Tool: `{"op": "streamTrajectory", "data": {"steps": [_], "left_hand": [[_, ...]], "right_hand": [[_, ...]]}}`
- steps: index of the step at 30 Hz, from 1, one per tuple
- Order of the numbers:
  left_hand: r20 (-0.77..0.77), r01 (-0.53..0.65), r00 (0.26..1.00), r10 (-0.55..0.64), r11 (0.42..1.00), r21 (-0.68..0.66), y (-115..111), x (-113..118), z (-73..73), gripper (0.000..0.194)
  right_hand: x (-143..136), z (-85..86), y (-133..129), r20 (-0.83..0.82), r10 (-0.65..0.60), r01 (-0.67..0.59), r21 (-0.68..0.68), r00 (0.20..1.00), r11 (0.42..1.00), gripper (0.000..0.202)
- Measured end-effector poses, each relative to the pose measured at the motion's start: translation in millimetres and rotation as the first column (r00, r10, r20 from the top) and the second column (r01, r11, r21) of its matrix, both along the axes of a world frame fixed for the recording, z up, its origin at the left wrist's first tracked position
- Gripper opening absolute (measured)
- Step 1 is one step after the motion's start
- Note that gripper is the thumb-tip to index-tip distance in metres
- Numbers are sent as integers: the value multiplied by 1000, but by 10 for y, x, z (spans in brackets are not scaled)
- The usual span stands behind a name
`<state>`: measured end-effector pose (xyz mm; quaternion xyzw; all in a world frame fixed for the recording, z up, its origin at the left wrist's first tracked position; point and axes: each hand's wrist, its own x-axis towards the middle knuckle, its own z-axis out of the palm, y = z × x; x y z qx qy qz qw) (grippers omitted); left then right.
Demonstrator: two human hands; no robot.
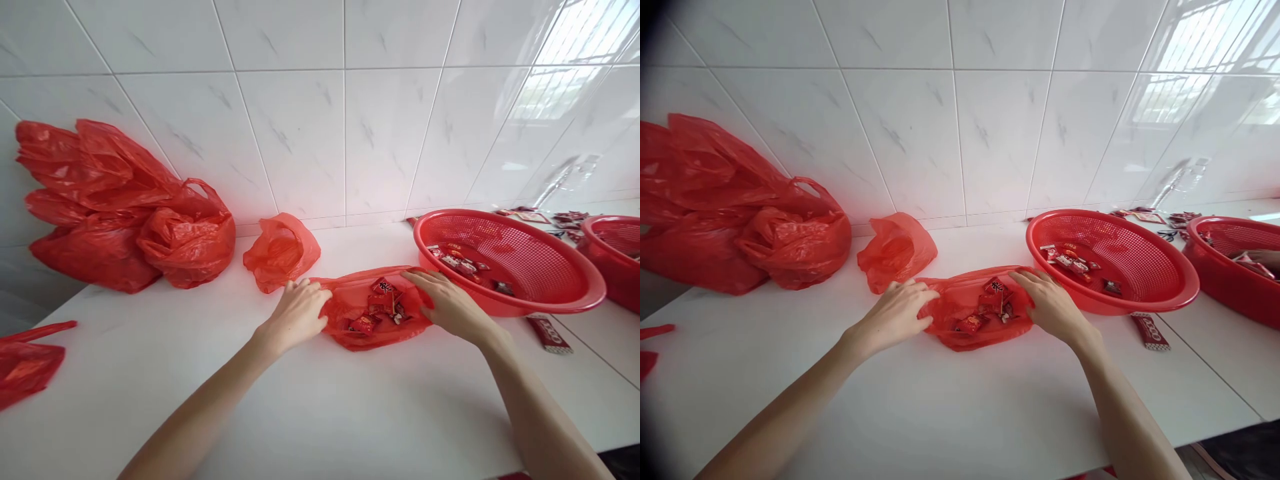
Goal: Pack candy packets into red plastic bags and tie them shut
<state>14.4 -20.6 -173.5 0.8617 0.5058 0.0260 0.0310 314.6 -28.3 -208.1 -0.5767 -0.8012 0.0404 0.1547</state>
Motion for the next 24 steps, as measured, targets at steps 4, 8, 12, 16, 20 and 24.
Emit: {"op": "streamTrajectory", "data": {"steps": [4,8,12,16,20,24], "left_hand": [[-3,-64,998,66,987,145,64,-115,74,38],[147,-87,989,28,910,406,100,-196,173,52],[264,-125,964,-44,798,590,104,-236,258,50],[345,-167,935,-83,754,636,124,-285,306,43],[424,-199,902,-73,803,562,152,-373,348,40],[521,-254,853,-16,860,442,137,-443,402,38]], "right_hand": [[-11,89,-28,-210,-41,71,135,977,988,62],[-66,161,-72,-498,94,145,420,862,896,38],[-91,211,-107,-729,240,188,452,641,872,30],[-55,253,-92,-829,245,104,339,502,935,27],[23,257,-44,-836,175,-15,196,520,980,47],[96,276,0,-758,51,227,259,650,939,40]]}}
